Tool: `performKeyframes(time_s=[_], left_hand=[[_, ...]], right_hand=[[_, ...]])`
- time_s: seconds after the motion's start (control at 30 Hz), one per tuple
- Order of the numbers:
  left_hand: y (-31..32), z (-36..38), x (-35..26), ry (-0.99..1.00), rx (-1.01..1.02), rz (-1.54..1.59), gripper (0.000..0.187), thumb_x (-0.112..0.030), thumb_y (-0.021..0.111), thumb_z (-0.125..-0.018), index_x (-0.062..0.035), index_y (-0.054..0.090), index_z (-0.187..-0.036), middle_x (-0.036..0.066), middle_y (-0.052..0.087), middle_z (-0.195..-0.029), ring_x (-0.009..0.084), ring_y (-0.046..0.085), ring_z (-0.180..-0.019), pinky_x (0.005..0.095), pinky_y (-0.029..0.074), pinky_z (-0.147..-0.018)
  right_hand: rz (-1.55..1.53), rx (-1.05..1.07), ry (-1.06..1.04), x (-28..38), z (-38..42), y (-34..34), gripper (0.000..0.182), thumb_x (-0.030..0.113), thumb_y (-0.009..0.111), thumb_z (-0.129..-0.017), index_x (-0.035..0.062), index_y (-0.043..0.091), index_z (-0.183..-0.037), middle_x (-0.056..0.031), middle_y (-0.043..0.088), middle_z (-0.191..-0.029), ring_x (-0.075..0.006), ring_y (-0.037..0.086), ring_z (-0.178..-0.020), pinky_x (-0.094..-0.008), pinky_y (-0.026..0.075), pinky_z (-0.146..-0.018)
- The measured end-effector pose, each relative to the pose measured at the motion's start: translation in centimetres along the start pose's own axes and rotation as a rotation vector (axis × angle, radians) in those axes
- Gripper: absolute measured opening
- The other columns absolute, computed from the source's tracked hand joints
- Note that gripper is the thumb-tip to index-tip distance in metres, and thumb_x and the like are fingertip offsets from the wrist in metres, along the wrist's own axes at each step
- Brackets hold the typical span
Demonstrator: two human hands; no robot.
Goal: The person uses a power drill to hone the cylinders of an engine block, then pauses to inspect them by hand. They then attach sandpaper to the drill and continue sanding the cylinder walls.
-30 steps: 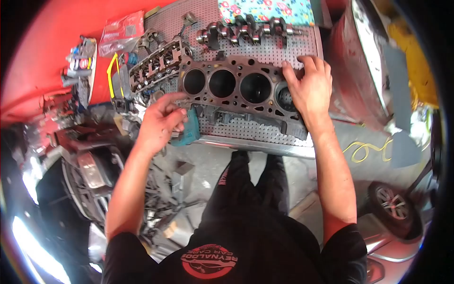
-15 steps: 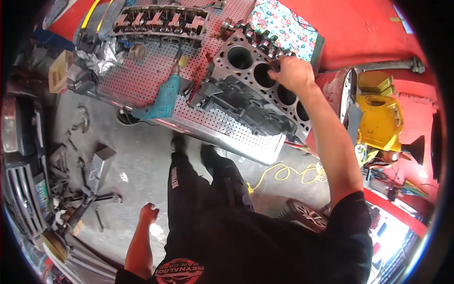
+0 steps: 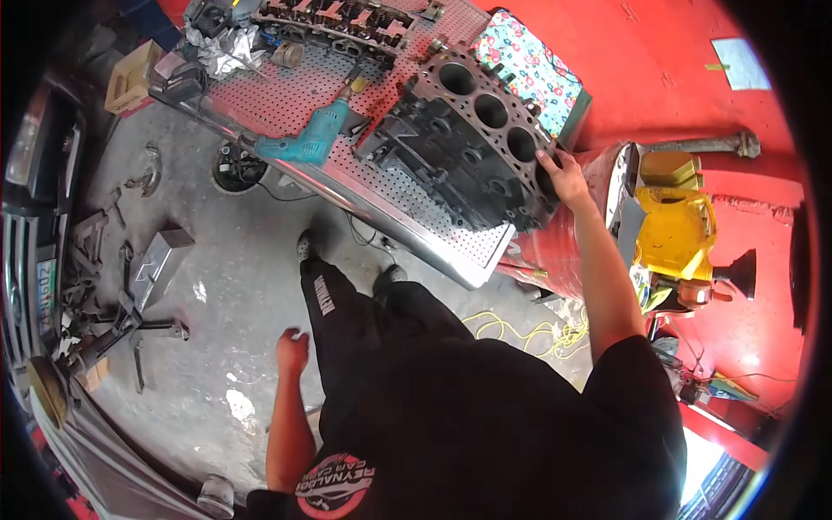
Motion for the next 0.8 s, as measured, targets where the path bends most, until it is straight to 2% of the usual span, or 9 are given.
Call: performKeyframes(time_s=[0.07,0.17,0.2,0.23,0.33,0.4,0.53,0.63,0.8], left_hand=[[1.8,1.1,-6.8,0.267,-0.088,-0.251,0.042,-0.031,0.066,-0.093,-0.0008,0.071,-0.122,0.028,0.074,-0.108,0.0459,0.072,-0.103,0.051,0.057,-0.092],[2.6,-0.7,-10.4,0.302,0.029,-0.41,0.04,-0.03,0.066,-0.092,-0.0011,0.071,-0.119,0.028,0.074,-0.111,0.0473,0.07,-0.106,0.0515,0.056,-0.094],[2.3,-2.5,-10.1,0.302,0.07,-0.396,0.039,-0.029,0.066,-0.092,-0.0012,0.071,-0.118,0.028,0.074,-0.111,0.047,0.07,-0.106,0.0513,0.056,-0.093],[1.9,-3.7,-9.8,0.302,0.111,-0.382,0.038,-0.029,0.067,-0.091,-0.0012,0.071,-0.117,0.028,0.074,-0.111,0.0468,0.07,-0.105,0.0511,0.057,-0.093],[-1.3,-3.2,-11.0,0.42,-0.165,-0.345,0.036,-0.025,0.069,-0.09,-0.0018,0.071,-0.118,0.027,0.075,-0.105,0.0451,0.072,-0.1,0.0503,0.057,-0.09],[-1.9,-3.9,-9.1,0.344,-0.173,-0.187,0.036,-0.024,0.07,-0.089,-0.0016,0.071,-0.118,0.025,0.076,-0.097,0.0427,0.074,-0.095,0.0489,0.058,-0.087],[-1.1,-0.4,-6.3,0.218,-0.152,-0.016,0.039,-0.025,0.07,-0.089,-0.0003,0.071,-0.12,0.019,0.076,-0.08,0.0348,0.076,-0.08,0.0447,0.059,-0.077],[2.0,1.3,0.9,0.119,-0.103,-0.075,0.042,-0.027,0.071,-0.087,-0.0007,0.071,-0.121,0.019,0.076,-0.079,0.0361,0.076,-0.081,0.0462,0.059,-0.079],[5.9,4.9,14.1,-0.134,0.016,-0.147,0.036,-0.028,0.073,-0.086,-0.0014,0.073,-0.11,0.028,0.074,-0.095,0.0445,0.073,-0.094,0.0503,0.058,-0.081]], right_hand=[[-0.024,-0.197,-0.046,-1.2,1.5,1.3,0.085,0.068,0.063,-0.094,0.0013,0.058,-0.147,-0.0285,0.05,-0.154,-0.0438,0.04,-0.147,-0.0492,0.032,-0.124],[-0.019,-0.433,-0.065,0.2,4.2,3.5,0.081,0.063,0.054,-0.101,0.0047,0.046,-0.157,-0.0201,0.035,-0.168,-0.042,0.025,-0.157,-0.0566,0.025,-0.126],[0.037,-0.355,0.002,1.4,5.2,3.4,0.079,0.061,0.05,-0.103,0.0071,0.041,-0.16,-0.0155,0.03,-0.172,-0.0405,0.02,-0.16,-0.0626,0.022,-0.126],[0.053,-0.315,0.023,2.2,5.9,3.3,0.078,0.059,0.054,-0.101,0.0082,0.044,-0.159,-0.0148,0.034,-0.169,-0.0399,0.022,-0.159,-0.0645,0.021,-0.125],[0.143,-0.324,-0.072,5.8,5.8,0.5,0.08,0.054,0.068,-0.092,0.0106,0.048,-0.156,-0.014,0.047,-0.158,-0.0376,0.035,-0.152,-0.0583,0.029,-0.123],[0.147,-0.311,-0.196,8.6,3.9,-0.9,0.076,0.05,0.075,-0.089,0.0131,0.053,-0.152,-0.0126,0.057,-0.147,-0.0345,0.046,-0.143,-0.0526,0.036,-0.119],[0.422,-0.211,-0.384,15.0,-1.1,-1.6,0.057,0.055,0.073,-0.091,0.0113,0.068,-0.127,-0.0113,0.069,-0.131,-0.0321,0.063,-0.126,-0.0512,0.049,-0.106],[0.618,-0.098,-0.387,18.6,-4.4,-1.1,0.056,0.056,0.073,-0.091,0.0122,0.069,-0.125,-0.0105,0.073,-0.123,-0.0312,0.068,-0.12,-0.0474,0.054,-0.1],[0.93,0.091,-0.662,20.5,-7.4,-0.5,0.051,0.051,0.075,-0.09,0.0086,0.072,-0.117,-0.0129,0.077,-0.109,-0.0282,0.075,-0.105,-0.0429,0.059,-0.091]])
Point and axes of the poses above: each hand's wrist, its own z-axis away from the middle knuckle, its own y-axis out of the palm, x = y × z, the point moved 5 cm from there along -z, towards the middle knuckle
